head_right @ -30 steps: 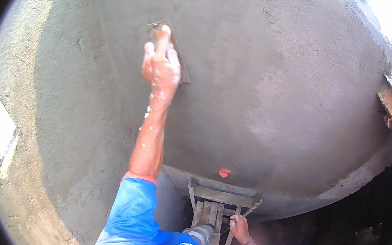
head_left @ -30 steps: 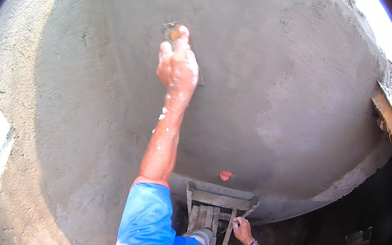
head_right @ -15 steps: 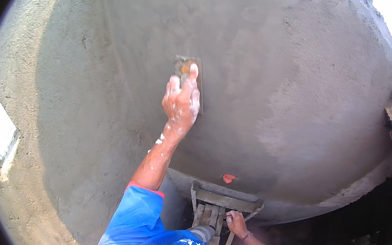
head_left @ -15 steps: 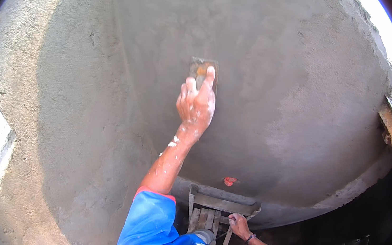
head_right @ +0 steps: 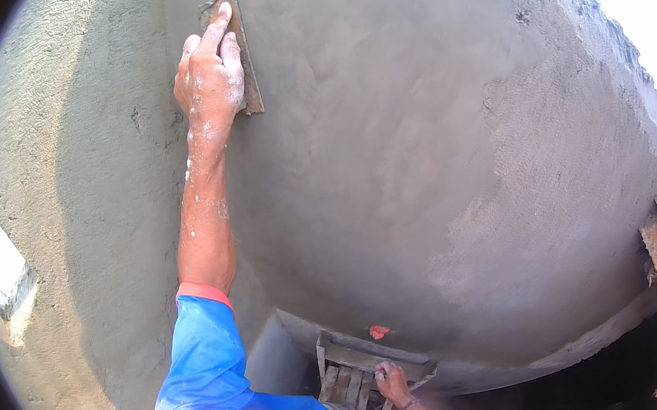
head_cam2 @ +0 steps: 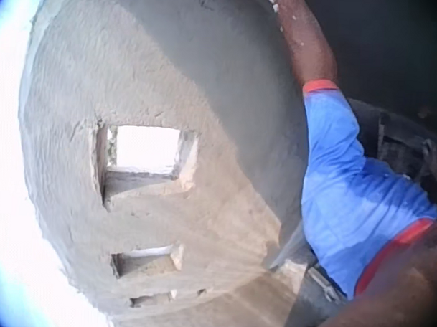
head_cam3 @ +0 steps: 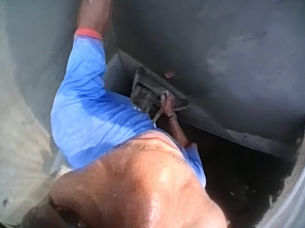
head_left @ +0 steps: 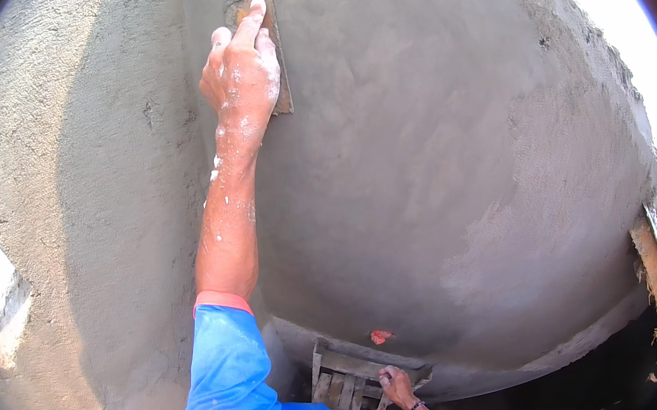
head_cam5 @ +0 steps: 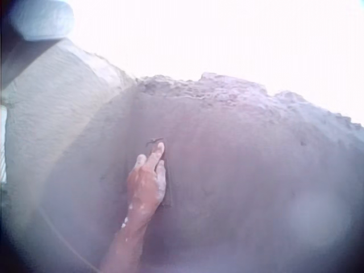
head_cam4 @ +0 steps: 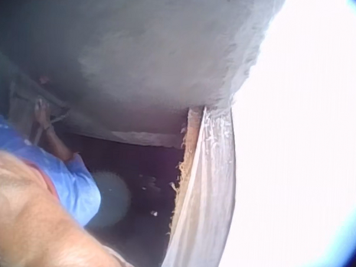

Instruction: The person stands on a ladder and uses a wooden float to smooth and level fresh plaster on an interior wall, moving the tool in sweeping motions over the wet surface.

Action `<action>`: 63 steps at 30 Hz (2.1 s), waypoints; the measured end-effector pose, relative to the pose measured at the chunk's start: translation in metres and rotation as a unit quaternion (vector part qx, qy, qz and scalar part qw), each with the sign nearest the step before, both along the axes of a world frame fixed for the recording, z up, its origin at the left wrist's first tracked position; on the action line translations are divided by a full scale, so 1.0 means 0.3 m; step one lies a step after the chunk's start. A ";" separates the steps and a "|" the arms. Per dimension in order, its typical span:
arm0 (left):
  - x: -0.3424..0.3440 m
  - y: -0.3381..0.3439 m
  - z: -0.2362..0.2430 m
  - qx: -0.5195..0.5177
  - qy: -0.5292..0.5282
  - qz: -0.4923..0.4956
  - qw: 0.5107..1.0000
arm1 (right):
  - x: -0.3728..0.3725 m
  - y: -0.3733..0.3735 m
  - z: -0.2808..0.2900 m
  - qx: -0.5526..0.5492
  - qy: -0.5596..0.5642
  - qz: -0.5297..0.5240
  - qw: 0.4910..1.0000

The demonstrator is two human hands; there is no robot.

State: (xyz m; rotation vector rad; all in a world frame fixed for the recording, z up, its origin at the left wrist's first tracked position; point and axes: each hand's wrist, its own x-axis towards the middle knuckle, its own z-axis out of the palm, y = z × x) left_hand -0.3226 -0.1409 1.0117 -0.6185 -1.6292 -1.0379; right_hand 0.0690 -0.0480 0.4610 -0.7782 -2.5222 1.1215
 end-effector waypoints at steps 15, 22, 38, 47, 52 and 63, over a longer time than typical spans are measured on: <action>0.171 0.077 -0.416 -0.129 0.093 -0.054 0.986 | -0.008 0.027 -0.017 0.010 -0.012 0.019 1.000; 0.178 0.099 -0.076 -0.036 0.044 -0.050 0.997 | -0.084 0.026 0.083 -0.008 0.007 0.032 0.999; 0.165 0.077 -0.179 -0.105 0.145 -0.031 0.983 | -0.083 0.007 0.025 -0.041 -0.037 0.029 0.998; 0.179 0.077 -0.135 -0.095 0.061 -0.044 0.993 | -0.088 -0.010 0.034 -0.018 -0.045 0.035 0.998; 0.264 0.148 -0.183 -0.112 0.144 -0.052 0.982 | -0.060 -0.017 -0.049 -0.022 -0.068 0.019 0.997; 0.167 0.108 0.159 -0.024 0.094 -0.022 0.995 | -0.071 -0.024 -0.046 -0.030 -0.057 0.011 0.998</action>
